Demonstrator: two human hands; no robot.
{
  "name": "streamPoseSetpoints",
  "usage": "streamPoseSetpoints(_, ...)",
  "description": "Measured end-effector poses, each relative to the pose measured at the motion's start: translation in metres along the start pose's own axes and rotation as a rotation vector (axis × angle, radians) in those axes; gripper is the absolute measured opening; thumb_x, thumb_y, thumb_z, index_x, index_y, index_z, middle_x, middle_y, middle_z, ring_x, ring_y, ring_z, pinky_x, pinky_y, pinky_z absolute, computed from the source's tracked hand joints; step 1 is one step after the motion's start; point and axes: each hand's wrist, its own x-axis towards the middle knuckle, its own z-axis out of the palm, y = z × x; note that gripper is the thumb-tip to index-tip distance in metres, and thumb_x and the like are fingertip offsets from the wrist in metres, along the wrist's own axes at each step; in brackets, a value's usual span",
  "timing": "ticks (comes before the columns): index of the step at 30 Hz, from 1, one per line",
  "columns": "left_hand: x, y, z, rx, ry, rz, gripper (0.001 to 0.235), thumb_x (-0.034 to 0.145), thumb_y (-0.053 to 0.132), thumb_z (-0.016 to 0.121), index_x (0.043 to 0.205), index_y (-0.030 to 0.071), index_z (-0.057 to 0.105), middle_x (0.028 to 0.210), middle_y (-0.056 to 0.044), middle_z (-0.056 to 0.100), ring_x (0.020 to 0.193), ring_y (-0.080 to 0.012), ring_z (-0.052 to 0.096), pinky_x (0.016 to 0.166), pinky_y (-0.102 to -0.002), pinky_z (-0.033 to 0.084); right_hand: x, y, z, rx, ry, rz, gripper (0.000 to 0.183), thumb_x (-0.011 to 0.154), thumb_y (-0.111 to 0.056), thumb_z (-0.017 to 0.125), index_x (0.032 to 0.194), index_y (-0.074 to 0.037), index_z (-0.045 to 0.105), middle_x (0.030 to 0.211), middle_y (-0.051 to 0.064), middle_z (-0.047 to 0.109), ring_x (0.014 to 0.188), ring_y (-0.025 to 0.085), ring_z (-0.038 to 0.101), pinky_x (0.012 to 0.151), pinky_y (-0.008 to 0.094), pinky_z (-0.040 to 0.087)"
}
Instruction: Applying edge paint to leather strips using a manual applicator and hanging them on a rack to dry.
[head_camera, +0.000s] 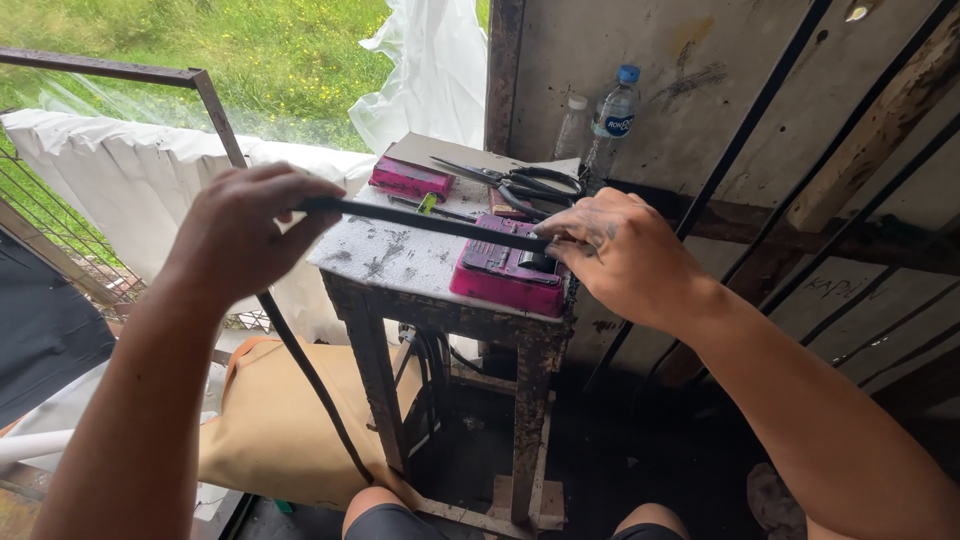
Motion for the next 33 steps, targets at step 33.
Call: streamPoseSetpoints(33, 0.048, 0.024, 0.092, -0.195, -0.155, -0.119, 0.021, 0.088, 0.032, 0.082, 0.107, 0.025, 0.078, 0.097, 0.004, 0.079, 0.109, -0.0200, 0.071, 0.120, -0.061, 0.018, 0.024, 0.011, 0.010, -0.070, -0.075, -0.113, 0.010, 0.095, -0.011, 0.068, 0.097, -0.014, 0.077, 0.084, -0.002, 0.069, 0.090, 0.016, 0.064, 0.087, 0.035, 0.042)
